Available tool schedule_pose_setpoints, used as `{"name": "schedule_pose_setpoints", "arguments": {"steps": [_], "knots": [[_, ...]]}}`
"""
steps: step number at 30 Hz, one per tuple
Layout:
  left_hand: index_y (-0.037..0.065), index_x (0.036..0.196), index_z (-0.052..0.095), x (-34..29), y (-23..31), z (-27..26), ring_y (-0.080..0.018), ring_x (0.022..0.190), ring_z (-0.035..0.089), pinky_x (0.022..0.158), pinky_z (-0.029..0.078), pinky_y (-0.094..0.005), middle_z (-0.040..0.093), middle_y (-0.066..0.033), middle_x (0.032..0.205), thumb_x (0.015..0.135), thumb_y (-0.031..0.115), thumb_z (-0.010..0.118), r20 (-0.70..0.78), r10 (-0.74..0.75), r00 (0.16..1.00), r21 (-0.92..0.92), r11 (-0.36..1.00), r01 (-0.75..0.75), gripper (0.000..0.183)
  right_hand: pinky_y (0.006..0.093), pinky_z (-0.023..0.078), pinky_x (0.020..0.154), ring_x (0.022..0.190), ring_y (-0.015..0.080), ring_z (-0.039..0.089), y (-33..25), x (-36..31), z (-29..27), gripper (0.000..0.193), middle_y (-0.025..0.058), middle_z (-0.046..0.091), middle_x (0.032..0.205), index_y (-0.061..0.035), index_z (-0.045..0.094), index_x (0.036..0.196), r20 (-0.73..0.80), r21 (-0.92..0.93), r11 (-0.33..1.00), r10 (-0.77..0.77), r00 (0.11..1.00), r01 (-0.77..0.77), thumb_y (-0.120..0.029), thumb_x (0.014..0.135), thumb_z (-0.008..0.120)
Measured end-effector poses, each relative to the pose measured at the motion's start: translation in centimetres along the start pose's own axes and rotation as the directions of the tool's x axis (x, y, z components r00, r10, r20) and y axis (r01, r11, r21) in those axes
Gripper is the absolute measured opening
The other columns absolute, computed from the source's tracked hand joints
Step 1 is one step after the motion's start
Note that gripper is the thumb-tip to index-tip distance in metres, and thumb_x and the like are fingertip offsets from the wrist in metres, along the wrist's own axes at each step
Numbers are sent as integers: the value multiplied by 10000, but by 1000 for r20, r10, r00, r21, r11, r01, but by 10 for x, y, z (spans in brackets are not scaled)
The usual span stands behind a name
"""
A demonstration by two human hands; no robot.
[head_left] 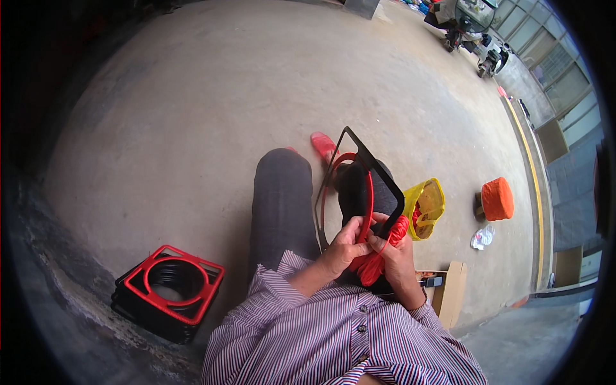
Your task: Wrapping and threading red cord or webbing around a metal furniture frame to create a seat or surface.
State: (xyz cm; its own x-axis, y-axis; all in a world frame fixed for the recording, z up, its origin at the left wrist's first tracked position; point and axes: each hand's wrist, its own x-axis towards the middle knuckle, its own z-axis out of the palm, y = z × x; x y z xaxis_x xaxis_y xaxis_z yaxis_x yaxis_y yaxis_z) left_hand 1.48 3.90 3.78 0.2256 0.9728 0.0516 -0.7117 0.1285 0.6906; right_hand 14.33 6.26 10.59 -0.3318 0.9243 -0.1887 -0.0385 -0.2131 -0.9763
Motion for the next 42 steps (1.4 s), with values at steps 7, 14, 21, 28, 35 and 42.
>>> {"name": "schedule_pose_setpoints", "arguments": {"steps": [7, 14, 21, 28, 35, 42], "knots": [[26, 1387, 347, 1, 5, 8, -159, 1199, 461, 1059, 339, -306, 457, -77, 1294, 866, 106, 617, -11, -53, 999, -33, 998, 52, 592, 270, 492, 815, 893, 117, 607, 12, 10, -12, 374, 55, 639, 1003, 38, 566, 1164, -21, -100, 995, -3, 1000, 1, -88, 832, 680], [-8, 1380, 338, 2, 7, 8, -198, 1300, 412, 1105, 302, -341, 430, -118, 1388, 865, 117, 583, 21, -29, 999, 0, 1000, 29, 583, 261, 502, 725, 781, 106, 613, -1, 15, -11, 308, 47, 650, 859, 45, 620, 1049, -34, -289, 956, -67, 997, 54, -90, 785, 702], [-2, 1274, 480, 0, -4, -26, -152, 1010, 523, 935, 386, -306, 564, -57, 1104, 879, 239, 566, -242, 86, 966, 125, 991, -57, 471, 250, 505, 681, 727, 91, 605, -9, 6, -9, 344, 29, 643, 801, 49, 617, 1059, -44, -263, 955, -156, 987, 139, -89, 758, 708], [-2, 1207, 514, -2, 5, -30, -155, 928, 535, 863, 414, -308, 570, -68, 1031, 883, 226, 562, -313, 92, 945, 94, 993, -66, 399, 281, 507, 671, 708, 99, 610, 6, 9, -15, 361, 42, 641, 768, 33, 632, 1059, -33, -316, 944, -114, 993, 98, -143, 753, 711], [-20, 1123, 546, -3, 6, -27, -152, 800, 545, 751, 440, -283, 578, -67, 894, 897, 184, 562, -317, 138, 938, 114, 988, -107, 305, 270, 500, 637, 687, 120, 597, -30, 19, -45, 190, 58, 628, 772, 26, 621, 945, -356, -34, 953, -293, 888, 301, -66, 783, 583], [-18, 1049, 543, -9, 1, -39, -166, 688, 515, 657, 440, -290, 542, -75, 783, 901, 216, 523, -440, 164, 883, 175, 980, -95, 277, 281, 490, 564, 590, 157, 555, -30, 63, -84, 161, 69, 578, 696, 34, 571, 911, -482, 312, 818, -302, 822, 484, -20, 766, 526]]}}
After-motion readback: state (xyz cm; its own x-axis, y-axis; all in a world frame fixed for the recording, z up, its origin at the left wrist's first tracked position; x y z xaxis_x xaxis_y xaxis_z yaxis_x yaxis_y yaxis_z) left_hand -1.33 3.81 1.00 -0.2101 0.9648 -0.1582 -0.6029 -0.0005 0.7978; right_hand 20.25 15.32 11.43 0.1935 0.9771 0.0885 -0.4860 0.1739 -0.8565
